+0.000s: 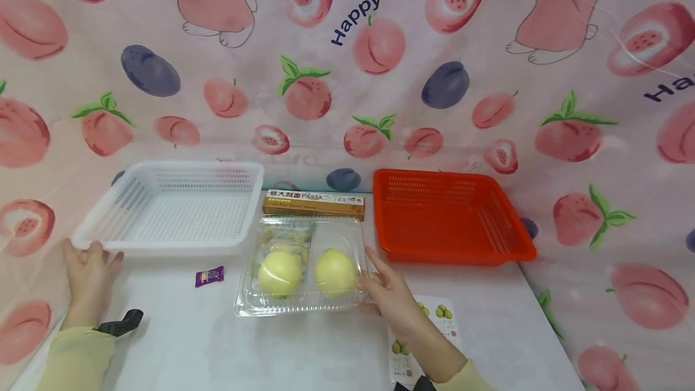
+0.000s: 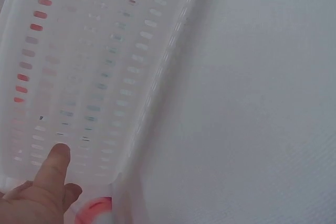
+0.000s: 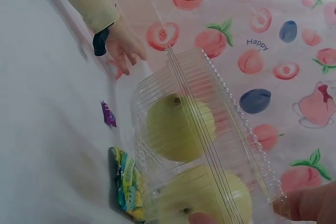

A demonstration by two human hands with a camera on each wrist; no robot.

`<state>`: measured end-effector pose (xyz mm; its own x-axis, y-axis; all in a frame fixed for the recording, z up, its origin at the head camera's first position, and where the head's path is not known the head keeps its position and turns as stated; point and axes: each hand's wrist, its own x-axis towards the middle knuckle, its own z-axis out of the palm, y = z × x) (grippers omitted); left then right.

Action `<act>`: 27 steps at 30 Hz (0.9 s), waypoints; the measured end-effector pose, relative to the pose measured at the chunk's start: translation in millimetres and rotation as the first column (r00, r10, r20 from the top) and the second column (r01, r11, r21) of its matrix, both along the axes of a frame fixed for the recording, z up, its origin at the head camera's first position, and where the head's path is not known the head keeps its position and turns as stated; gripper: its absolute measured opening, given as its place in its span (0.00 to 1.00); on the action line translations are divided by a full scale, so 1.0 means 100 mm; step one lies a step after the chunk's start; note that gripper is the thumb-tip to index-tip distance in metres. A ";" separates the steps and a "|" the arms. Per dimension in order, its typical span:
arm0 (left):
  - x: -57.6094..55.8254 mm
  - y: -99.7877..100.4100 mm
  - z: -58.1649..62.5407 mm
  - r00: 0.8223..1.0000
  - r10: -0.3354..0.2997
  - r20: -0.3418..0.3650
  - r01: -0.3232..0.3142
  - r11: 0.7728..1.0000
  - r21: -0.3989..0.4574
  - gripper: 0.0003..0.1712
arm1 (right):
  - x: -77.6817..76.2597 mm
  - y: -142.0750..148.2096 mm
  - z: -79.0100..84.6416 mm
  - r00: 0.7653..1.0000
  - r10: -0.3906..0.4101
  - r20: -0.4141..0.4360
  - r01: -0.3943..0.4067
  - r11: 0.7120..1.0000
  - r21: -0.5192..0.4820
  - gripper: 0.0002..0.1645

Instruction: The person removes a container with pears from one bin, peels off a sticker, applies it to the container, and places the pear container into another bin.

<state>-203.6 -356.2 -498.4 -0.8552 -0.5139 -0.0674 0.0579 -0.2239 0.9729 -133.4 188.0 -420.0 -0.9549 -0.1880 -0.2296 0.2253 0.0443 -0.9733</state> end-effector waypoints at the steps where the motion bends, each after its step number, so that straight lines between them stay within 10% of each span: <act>1: 0.00 0.00 0.00 1.000 0.002 0.009 -0.002 1.000 -0.004 0.41 | 0.04 0.02 -0.03 1.000 -0.003 0.007 0.003 1.000 0.002 0.42; 12: -0.02 -0.03 -0.05 0.999 -0.002 0.044 0.004 0.999 -0.041 0.41 | 0.31 0.11 -0.46 0.989 -0.051 0.136 0.048 0.999 0.024 0.44; 27: 0.02 -0.04 -0.06 0.999 -0.048 0.001 0.048 0.997 -0.064 0.42 | 0.31 0.09 -0.73 0.986 0.016 0.165 0.004 0.993 -0.117 0.45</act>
<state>-202.0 -360.0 -504.6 -0.8789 -0.4757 -0.0348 0.0495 -0.1636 0.9853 -102.6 197.2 -493.4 -0.9044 -0.2287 -0.3603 0.3836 -0.0657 -0.9212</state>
